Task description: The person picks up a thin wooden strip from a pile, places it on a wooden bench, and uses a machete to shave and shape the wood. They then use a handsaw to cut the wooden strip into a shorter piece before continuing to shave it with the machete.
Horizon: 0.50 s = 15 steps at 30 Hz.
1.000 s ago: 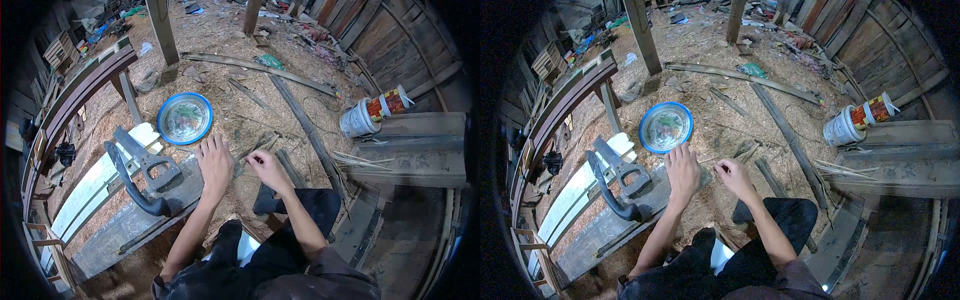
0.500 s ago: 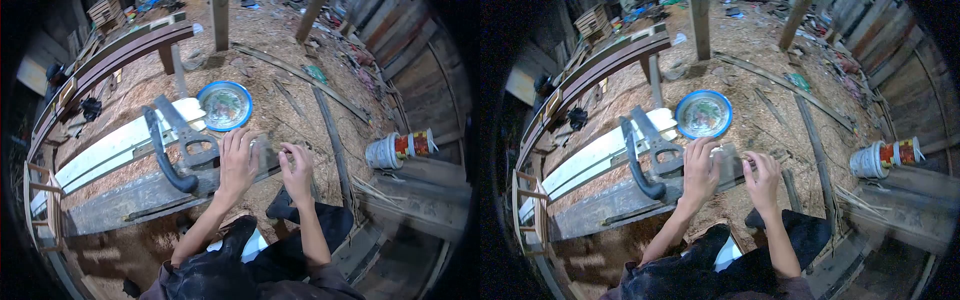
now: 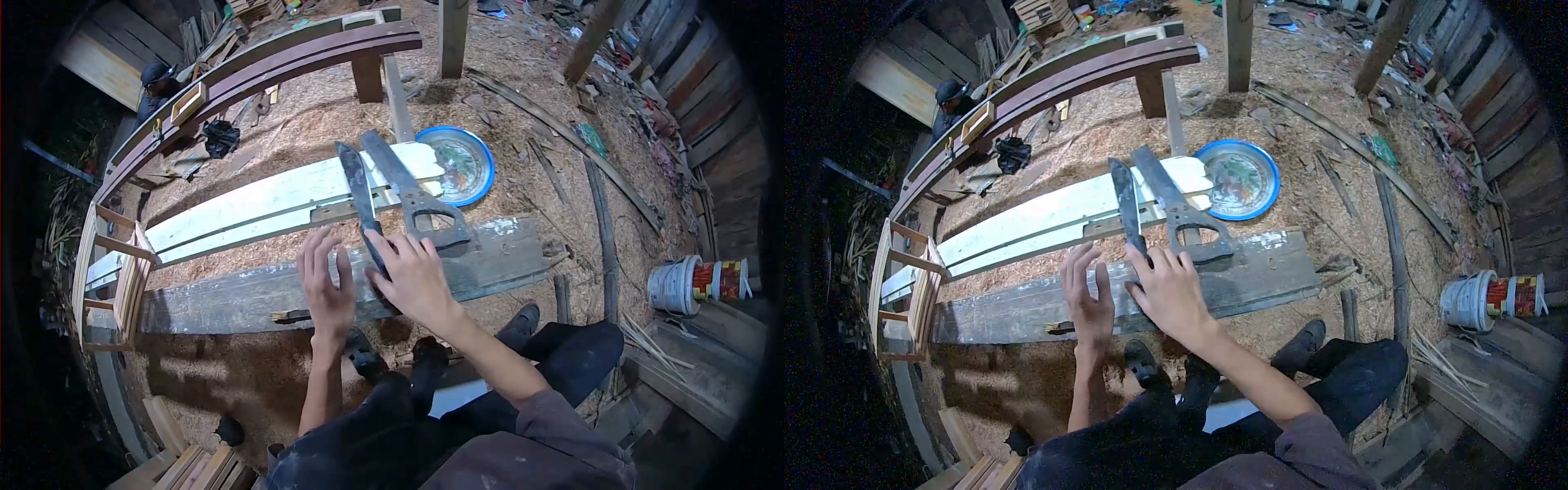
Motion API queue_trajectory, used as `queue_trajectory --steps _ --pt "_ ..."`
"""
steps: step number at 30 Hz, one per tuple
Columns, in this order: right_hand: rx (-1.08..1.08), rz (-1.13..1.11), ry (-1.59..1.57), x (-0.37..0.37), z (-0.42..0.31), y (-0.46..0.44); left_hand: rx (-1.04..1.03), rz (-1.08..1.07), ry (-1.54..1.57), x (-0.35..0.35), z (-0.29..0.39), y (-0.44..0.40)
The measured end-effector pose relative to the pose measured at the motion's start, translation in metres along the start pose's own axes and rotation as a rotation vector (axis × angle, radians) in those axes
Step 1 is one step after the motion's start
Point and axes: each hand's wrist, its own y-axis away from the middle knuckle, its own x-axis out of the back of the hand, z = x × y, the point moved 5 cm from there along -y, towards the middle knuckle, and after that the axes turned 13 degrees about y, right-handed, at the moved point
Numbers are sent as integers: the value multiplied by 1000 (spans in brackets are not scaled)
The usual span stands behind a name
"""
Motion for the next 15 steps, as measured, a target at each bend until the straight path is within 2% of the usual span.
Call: queue_trajectory --steps 2,4,6,8,9,10,12,14,15 --pt "9 -37 33 -9 -8 -8 11 -10 -8 8 -7 12" --pt "-77 -91 78 -17 -5 -15 136 -70 99 6 -20 26" --pt "-60 -79 70 -27 -1 -18 184 -63 90 3 -24 40" --pt "-131 -231 43 -29 2 -23 74 -160 71 -2 -19 44" --pt "-102 -71 -59 -25 3 -24 43 -176 90 -5 -18 47" --pt "-97 -77 -56 -21 6 -23 50 -171 92 -4 -18 49" --pt "-245 -183 -203 3 12 -25 -10 -357 59 -10 -13 52" --pt "-254 -152 -277 12 20 -17 -60 -355 86 -10 -6 48" --pt "-251 -62 -349 24 22 -11 -102 -403 83 -12 -3 47"
